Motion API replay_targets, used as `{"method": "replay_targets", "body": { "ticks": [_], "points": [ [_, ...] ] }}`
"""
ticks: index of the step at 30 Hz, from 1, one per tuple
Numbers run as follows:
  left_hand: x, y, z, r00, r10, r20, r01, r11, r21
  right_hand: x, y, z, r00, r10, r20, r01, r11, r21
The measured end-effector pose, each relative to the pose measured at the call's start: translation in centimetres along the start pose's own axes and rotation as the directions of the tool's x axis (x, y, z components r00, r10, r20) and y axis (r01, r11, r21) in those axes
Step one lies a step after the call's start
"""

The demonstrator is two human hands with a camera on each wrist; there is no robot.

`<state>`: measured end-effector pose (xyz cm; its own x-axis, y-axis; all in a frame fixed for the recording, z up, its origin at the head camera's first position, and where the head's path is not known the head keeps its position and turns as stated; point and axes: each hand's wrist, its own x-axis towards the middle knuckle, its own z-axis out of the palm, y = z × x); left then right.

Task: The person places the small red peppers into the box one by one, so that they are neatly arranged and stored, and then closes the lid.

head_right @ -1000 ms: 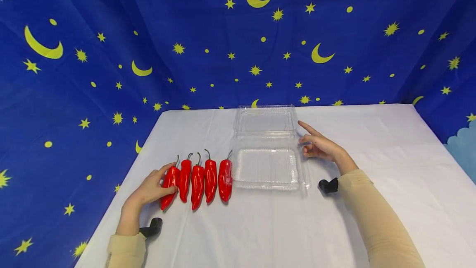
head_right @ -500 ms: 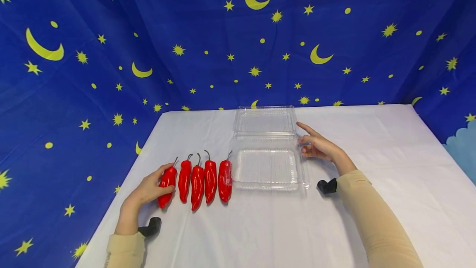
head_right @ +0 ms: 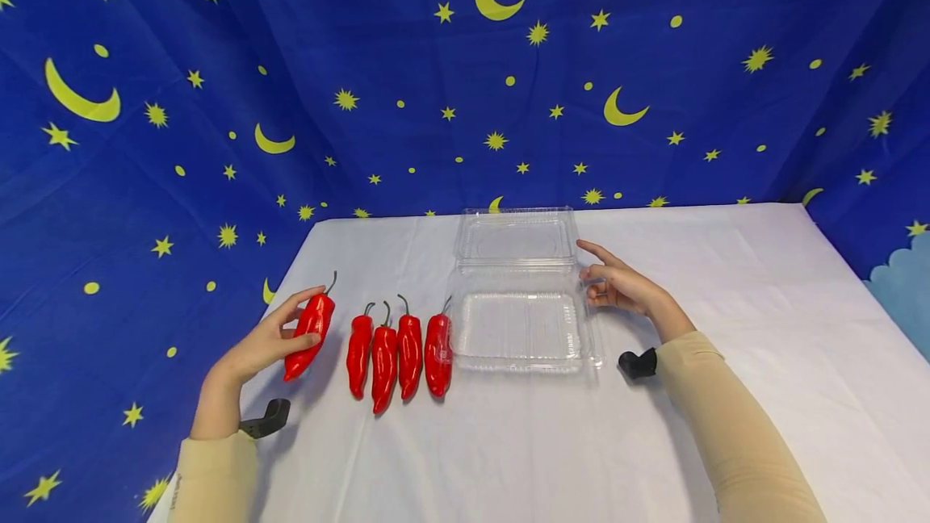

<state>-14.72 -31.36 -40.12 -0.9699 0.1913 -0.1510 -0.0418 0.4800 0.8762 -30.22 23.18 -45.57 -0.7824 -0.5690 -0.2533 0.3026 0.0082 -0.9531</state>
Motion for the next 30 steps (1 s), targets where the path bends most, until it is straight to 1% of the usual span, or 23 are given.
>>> {"method": "replay_targets", "body": {
  "ticks": [3, 6, 8, 12, 15, 17, 19, 21, 23, 26, 30],
  "points": [
    [0.7, 1.1, -0.8, 0.995, 0.084, 0.06, -0.079, 0.993, -0.087, -0.1, 0.0, 0.0, 1.0, 0.002, -0.003, -0.002, 1.0, 0.003],
    [1.6, 2.2, -1.4, 0.981, 0.165, 0.101, -0.148, 0.977, -0.154, -0.2, -0.1, 0.1, 1.0, 0.0, -0.003, 0.0, 1.0, -0.002],
    [2.3, 3.1, -1.5, 0.971, 0.207, 0.119, -0.181, 0.964, -0.196, -0.2, -0.1, 0.1, 1.0, -0.003, -0.004, 0.003, 1.0, -0.011],
    [3.7, 4.6, -1.4, 0.952, 0.264, 0.153, -0.213, 0.935, -0.285, -0.2, -0.1, 0.0, 1.0, -0.007, -0.005, 0.007, 1.0, -0.018],
    [4.7, 5.6, -1.0, 0.943, 0.276, 0.185, -0.213, 0.929, -0.301, -0.2, -0.1, 0.0, 1.0, -0.002, -0.011, 0.002, 1.0, -0.021],
    [5.4, 6.2, -0.6, 0.936, 0.279, 0.213, -0.215, 0.936, -0.278, -0.1, 0.0, 0.1, 1.0, 0.003, -0.015, -0.004, 1.0, -0.022],
    [6.1, 6.8, -0.1, 0.931, 0.274, 0.24, -0.217, 0.947, -0.237, 0.0, 0.0, 0.1, 1.0, 0.009, -0.023, -0.01, 1.0, -0.019],
    [6.8, 7.4, 0.6, 0.921, 0.278, 0.272, -0.225, 0.951, -0.211, 0.0, 0.0, 0.1, 1.0, 0.011, -0.025, -0.011, 1.0, -0.013],
    [7.4, 8.0, 1.4, 0.908, 0.289, 0.303, -0.235, 0.951, -0.203, 0.0, 0.0, 0.1, 1.0, 0.01, -0.023, -0.01, 1.0, -0.008],
    [8.2, 9.0, 2.8, 0.888, 0.304, 0.344, -0.242, 0.947, -0.212, 0.0, 0.0, 0.0, 1.0, 0.006, -0.013, -0.006, 1.0, -0.007],
    [9.2, 10.3, 4.7, 0.857, 0.32, 0.404, -0.246, 0.943, -0.224, -0.1, -0.1, -0.1, 1.0, 0.003, -0.01, -0.003, 1.0, -0.015]
  ]
}}
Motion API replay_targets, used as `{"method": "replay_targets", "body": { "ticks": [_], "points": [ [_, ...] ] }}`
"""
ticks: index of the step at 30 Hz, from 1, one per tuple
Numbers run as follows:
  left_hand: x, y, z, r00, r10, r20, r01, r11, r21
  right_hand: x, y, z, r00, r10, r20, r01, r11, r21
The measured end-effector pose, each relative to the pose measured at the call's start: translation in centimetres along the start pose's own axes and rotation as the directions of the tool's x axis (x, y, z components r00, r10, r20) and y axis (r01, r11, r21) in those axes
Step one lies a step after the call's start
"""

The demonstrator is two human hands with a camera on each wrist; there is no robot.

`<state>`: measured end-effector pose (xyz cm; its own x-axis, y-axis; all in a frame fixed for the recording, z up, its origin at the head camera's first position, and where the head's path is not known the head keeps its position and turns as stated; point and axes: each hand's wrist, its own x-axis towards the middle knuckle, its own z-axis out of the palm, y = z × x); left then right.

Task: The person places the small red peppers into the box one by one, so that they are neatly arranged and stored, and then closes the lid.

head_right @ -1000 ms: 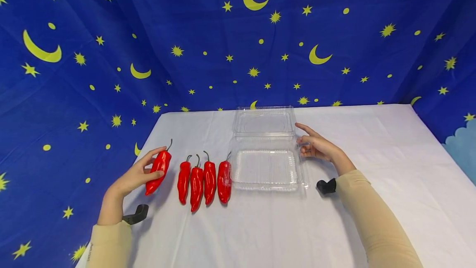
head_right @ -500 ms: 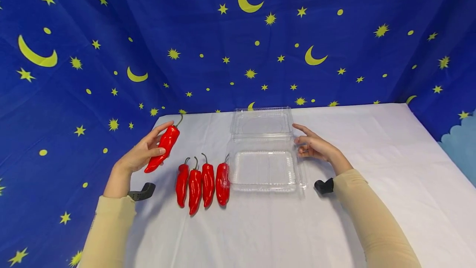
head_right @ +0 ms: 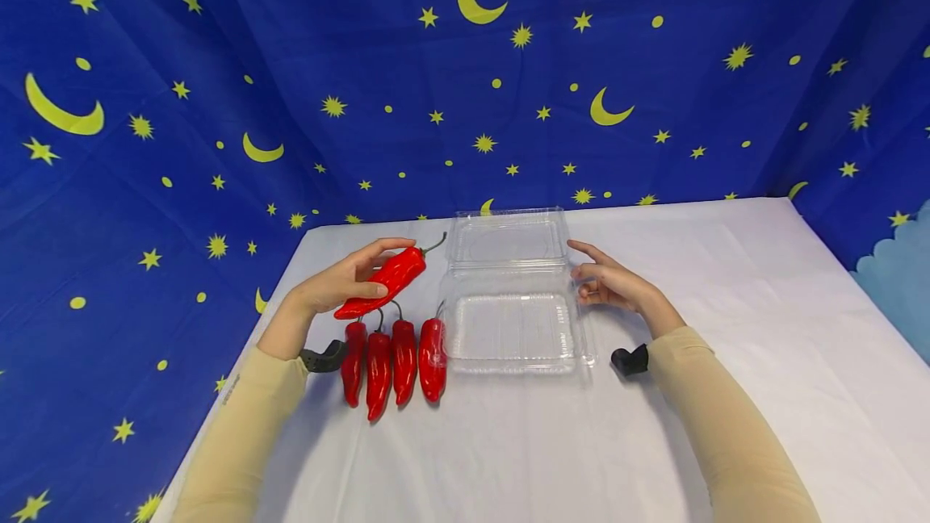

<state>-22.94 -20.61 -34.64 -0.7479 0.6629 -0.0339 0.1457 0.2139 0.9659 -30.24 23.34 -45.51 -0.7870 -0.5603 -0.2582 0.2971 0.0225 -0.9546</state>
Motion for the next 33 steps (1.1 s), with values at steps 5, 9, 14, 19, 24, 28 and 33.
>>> {"method": "replay_targets", "body": {
  "ticks": [5, 9, 14, 19, 24, 28, 33],
  "points": [
    [2.4, 0.5, 2.0, 0.993, -0.015, 0.118, 0.013, 1.0, 0.013, 0.0, 0.0, 0.0, 1.0, 0.0, 0.004, 0.0, 1.0, -0.005],
    [4.1, 0.4, 3.7, 0.974, -0.03, 0.223, 0.016, 0.998, 0.063, 0.0, 0.0, 0.1, 1.0, 0.0, -0.001, 0.0, 1.0, -0.008],
    [6.2, -0.1, 5.7, 0.958, -0.015, 0.287, -0.027, 0.989, 0.142, 0.0, 0.0, -0.1, 1.0, 0.001, -0.003, -0.001, 1.0, -0.006],
    [8.0, -0.9, 7.4, 0.946, -0.024, 0.323, -0.031, 0.986, 0.165, 0.1, 0.1, -0.1, 1.0, 0.011, -0.021, -0.011, 1.0, -0.013],
    [9.3, -1.5, 8.7, 0.932, -0.023, 0.362, -0.056, 0.977, 0.207, 0.2, 0.1, -0.1, 0.999, 0.017, -0.033, -0.018, 1.0, -0.008],
    [10.0, -2.0, 9.5, 0.919, -0.043, 0.393, -0.058, 0.968, 0.244, 0.2, 0.2, -0.1, 0.999, 0.016, -0.041, -0.017, 1.0, -0.003],
    [10.6, -2.9, 10.1, 0.896, -0.078, 0.436, -0.057, 0.956, 0.287, 0.2, 0.4, -0.2, 0.999, 0.008, -0.045, -0.008, 1.0, 0.0]
  ]
}}
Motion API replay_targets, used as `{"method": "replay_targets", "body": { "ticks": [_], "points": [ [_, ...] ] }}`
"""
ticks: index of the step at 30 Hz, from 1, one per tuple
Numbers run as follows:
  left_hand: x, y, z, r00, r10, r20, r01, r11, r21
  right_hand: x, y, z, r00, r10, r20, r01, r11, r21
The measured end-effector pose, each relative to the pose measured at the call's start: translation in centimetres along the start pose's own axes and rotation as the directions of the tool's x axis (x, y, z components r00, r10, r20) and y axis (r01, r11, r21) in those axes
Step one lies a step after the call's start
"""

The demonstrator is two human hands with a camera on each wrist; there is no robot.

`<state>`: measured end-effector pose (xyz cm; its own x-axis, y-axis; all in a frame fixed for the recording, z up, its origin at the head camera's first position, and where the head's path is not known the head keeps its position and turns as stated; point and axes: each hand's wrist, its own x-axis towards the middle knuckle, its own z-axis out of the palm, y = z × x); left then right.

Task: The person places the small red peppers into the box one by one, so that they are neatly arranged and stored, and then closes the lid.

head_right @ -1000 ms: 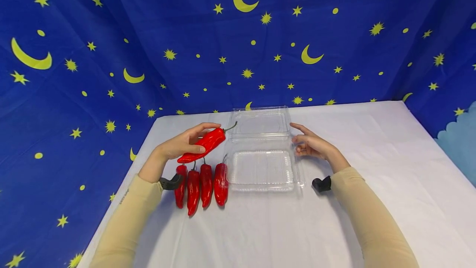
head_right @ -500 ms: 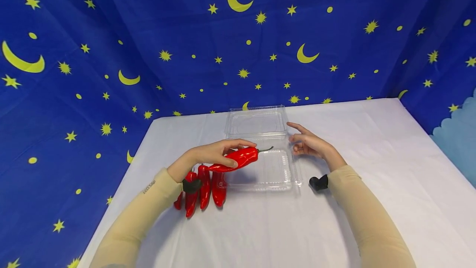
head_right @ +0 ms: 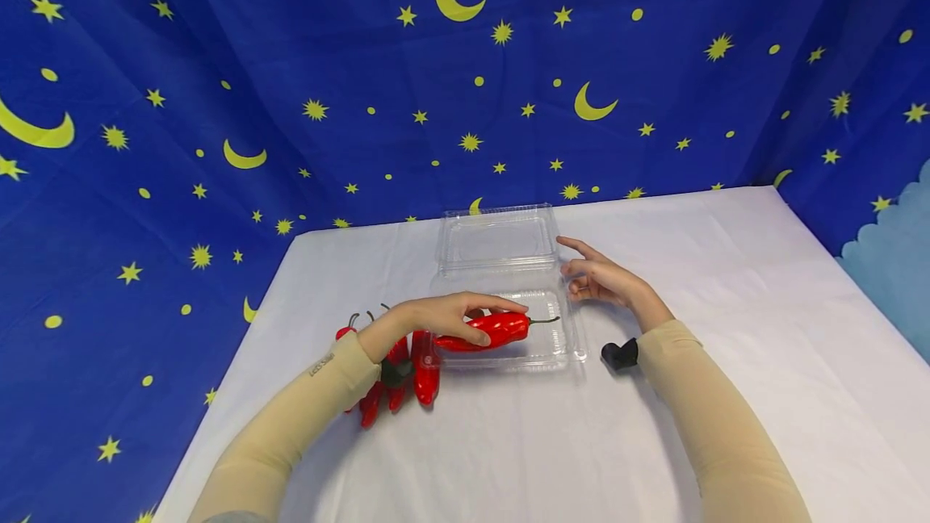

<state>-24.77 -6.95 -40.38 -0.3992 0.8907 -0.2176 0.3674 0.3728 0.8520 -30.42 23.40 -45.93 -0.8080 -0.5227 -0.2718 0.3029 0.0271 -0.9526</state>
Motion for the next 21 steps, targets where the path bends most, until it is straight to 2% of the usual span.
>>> {"method": "replay_targets", "body": {
  "ticks": [7, 12, 21],
  "points": [
    [0.8, -0.9, 0.6, 0.997, -0.06, 0.043, 0.056, 0.994, 0.093, 0.0, 0.1, -0.2, 0.999, -0.024, 0.027, 0.024, 1.0, 0.018],
    [1.2, -1.1, 1.3, 0.995, -0.076, 0.063, 0.066, 0.987, 0.146, 0.0, 0.2, -0.2, 0.999, -0.028, 0.03, 0.027, 0.999, 0.028],
    [1.6, -1.3, 2.0, 0.993, -0.094, 0.071, 0.081, 0.982, 0.17, -0.1, 0.2, -0.1, 0.999, -0.028, 0.032, 0.027, 1.0, 0.016]
  ]
}}
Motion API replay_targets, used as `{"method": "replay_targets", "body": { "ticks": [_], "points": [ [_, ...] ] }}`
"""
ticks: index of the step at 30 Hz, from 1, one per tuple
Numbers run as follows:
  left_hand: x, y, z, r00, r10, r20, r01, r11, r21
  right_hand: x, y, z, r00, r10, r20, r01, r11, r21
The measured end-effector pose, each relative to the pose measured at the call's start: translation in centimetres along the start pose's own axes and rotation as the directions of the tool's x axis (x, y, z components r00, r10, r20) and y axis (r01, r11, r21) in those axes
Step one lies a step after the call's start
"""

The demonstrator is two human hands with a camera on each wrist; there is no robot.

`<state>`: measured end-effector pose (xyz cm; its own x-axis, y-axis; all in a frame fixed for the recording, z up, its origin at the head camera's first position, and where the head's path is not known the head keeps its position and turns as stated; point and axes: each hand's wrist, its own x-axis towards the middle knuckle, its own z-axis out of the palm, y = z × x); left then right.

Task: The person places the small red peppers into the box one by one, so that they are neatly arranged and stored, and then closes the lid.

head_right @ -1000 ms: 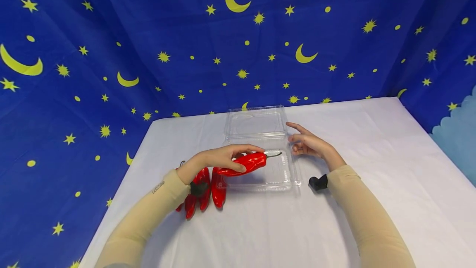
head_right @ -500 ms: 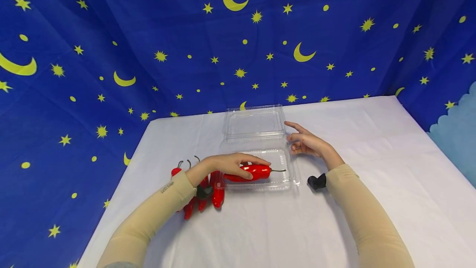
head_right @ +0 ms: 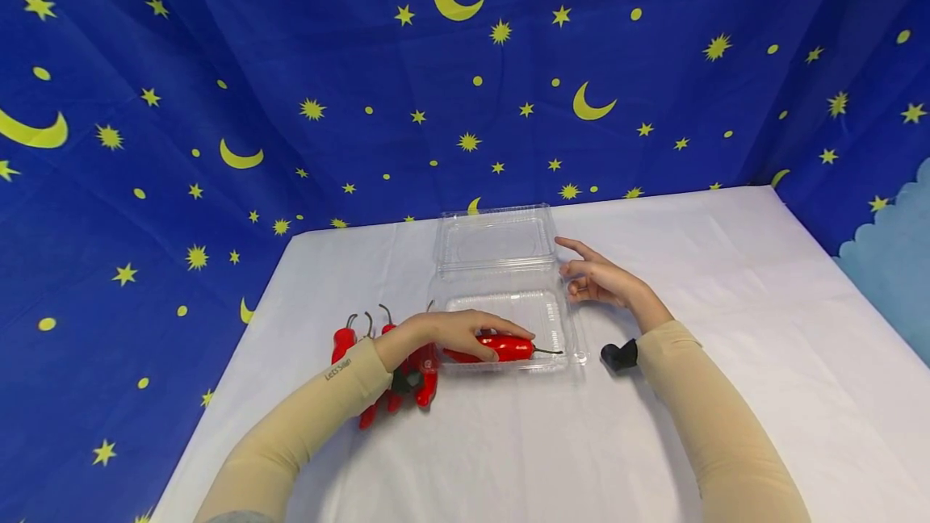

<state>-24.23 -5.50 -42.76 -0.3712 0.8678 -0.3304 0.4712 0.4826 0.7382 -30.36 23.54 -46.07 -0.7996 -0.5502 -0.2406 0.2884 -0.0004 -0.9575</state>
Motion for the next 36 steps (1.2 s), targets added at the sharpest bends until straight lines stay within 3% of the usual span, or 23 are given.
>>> {"method": "replay_targets", "body": {
  "ticks": [6, 13, 19, 23, 28, 36],
  "points": [
    [-0.2, 0.0, 0.2, 1.0, -0.015, -0.013, 0.015, 1.0, -0.016, 0.0, -0.3, 0.3, 1.0, -0.003, 0.007, 0.003, 1.0, 0.001],
    [-0.1, -0.2, 0.2, 0.999, 0.036, 0.004, -0.037, 0.999, 0.006, 0.1, -0.5, 0.4, 1.0, -0.006, 0.013, 0.006, 1.0, 0.007],
    [-0.6, 0.1, 0.0, 0.999, 0.04, -0.005, -0.04, 0.999, 0.013, 0.1, -0.5, 0.4, 1.0, -0.013, 0.014, 0.013, 1.0, -0.001],
    [-1.4, 0.6, -0.5, 0.998, 0.032, -0.049, -0.033, 0.999, -0.01, 0.2, -0.4, 0.4, 1.0, -0.011, 0.013, 0.011, 1.0, -0.005],
    [-2.7, 1.4, -1.7, 0.99, -0.027, -0.135, 0.021, 0.999, -0.045, 0.2, -0.3, 0.3, 1.0, 0.002, 0.002, -0.002, 1.0, -0.006],
    [-4.7, 2.6, -3.8, 0.972, -0.016, -0.234, 0.008, 0.999, -0.035, 0.0, -0.2, 0.1, 1.0, 0.001, 0.005, -0.001, 1.0, 0.003]
  ]
}}
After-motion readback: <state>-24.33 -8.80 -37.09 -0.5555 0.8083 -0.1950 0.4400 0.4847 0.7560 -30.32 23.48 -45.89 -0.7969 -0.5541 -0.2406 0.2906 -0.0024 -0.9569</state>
